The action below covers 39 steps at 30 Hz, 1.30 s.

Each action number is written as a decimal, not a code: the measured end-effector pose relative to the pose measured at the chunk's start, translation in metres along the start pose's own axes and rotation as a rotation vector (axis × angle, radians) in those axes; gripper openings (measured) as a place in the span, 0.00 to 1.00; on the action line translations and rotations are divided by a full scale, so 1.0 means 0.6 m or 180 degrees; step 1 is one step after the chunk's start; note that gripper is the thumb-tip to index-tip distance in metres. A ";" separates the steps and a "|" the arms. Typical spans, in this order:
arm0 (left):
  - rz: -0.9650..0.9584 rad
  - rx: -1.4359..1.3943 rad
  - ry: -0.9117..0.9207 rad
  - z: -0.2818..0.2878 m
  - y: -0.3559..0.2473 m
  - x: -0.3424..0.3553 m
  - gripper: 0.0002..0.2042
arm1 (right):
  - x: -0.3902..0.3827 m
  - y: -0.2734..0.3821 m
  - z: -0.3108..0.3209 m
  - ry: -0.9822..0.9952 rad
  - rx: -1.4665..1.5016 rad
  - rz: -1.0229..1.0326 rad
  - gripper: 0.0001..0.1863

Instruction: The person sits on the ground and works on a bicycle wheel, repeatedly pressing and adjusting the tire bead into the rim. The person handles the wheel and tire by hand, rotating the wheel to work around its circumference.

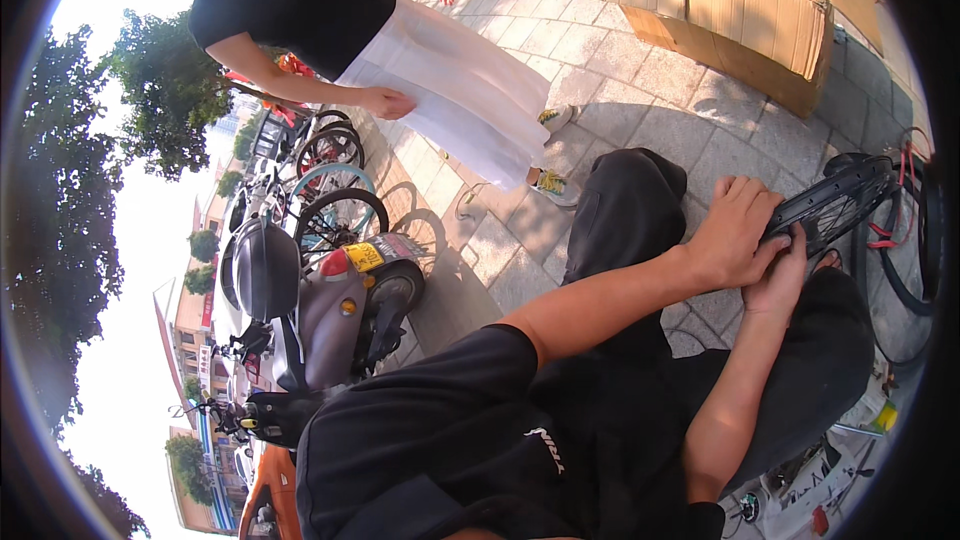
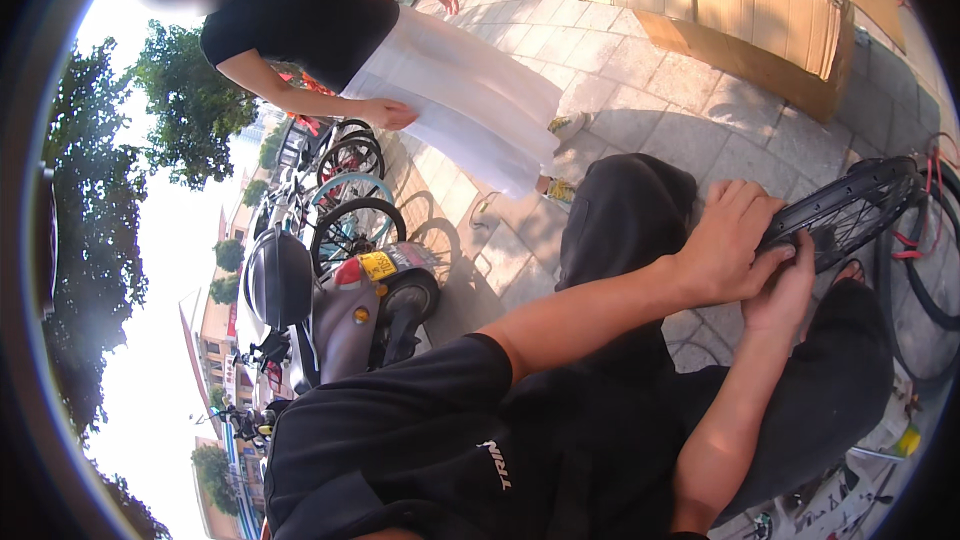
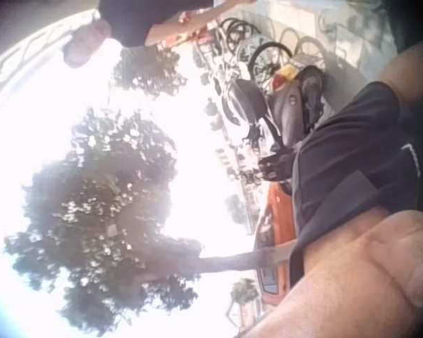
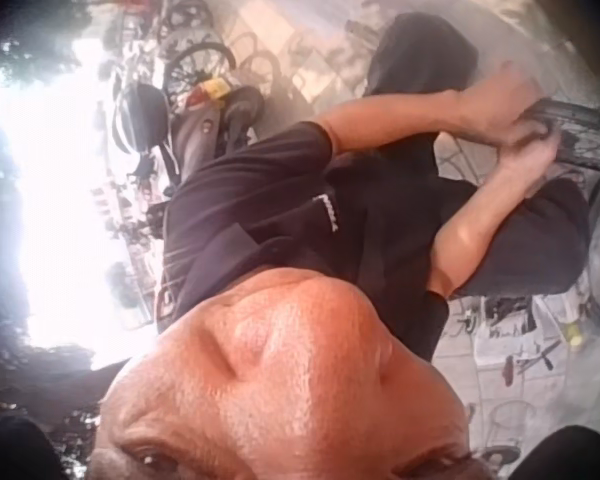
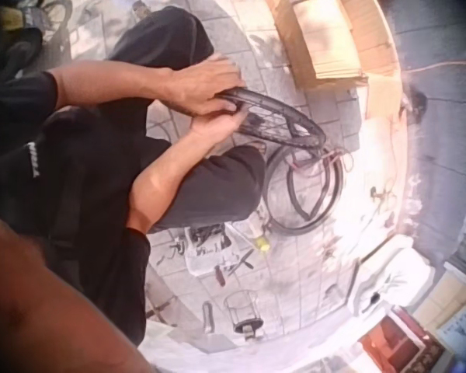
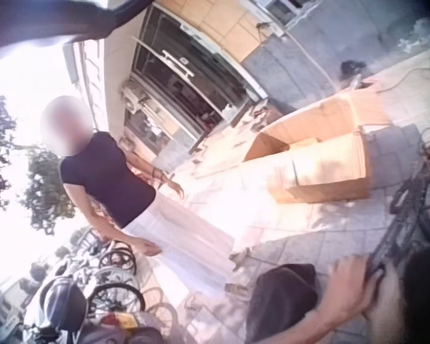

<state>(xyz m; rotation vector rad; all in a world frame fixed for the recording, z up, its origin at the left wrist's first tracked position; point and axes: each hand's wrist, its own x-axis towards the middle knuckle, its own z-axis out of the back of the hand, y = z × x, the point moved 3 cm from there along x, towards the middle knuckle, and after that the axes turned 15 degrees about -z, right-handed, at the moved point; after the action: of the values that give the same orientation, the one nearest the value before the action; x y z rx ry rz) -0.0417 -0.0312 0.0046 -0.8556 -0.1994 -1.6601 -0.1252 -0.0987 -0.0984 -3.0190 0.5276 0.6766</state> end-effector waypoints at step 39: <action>-0.0028 -0.0023 -0.0587 0.009 0.027 0.000 0.16 | -0.004 -0.006 0.014 0.0007 -0.0589 0.0373 0.22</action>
<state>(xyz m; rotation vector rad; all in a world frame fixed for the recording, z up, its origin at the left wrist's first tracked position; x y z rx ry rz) -0.0247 -0.0327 0.0033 -1.0152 -0.3248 -1.5909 -0.1296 -0.0942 -0.1055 -3.1800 0.6831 0.7685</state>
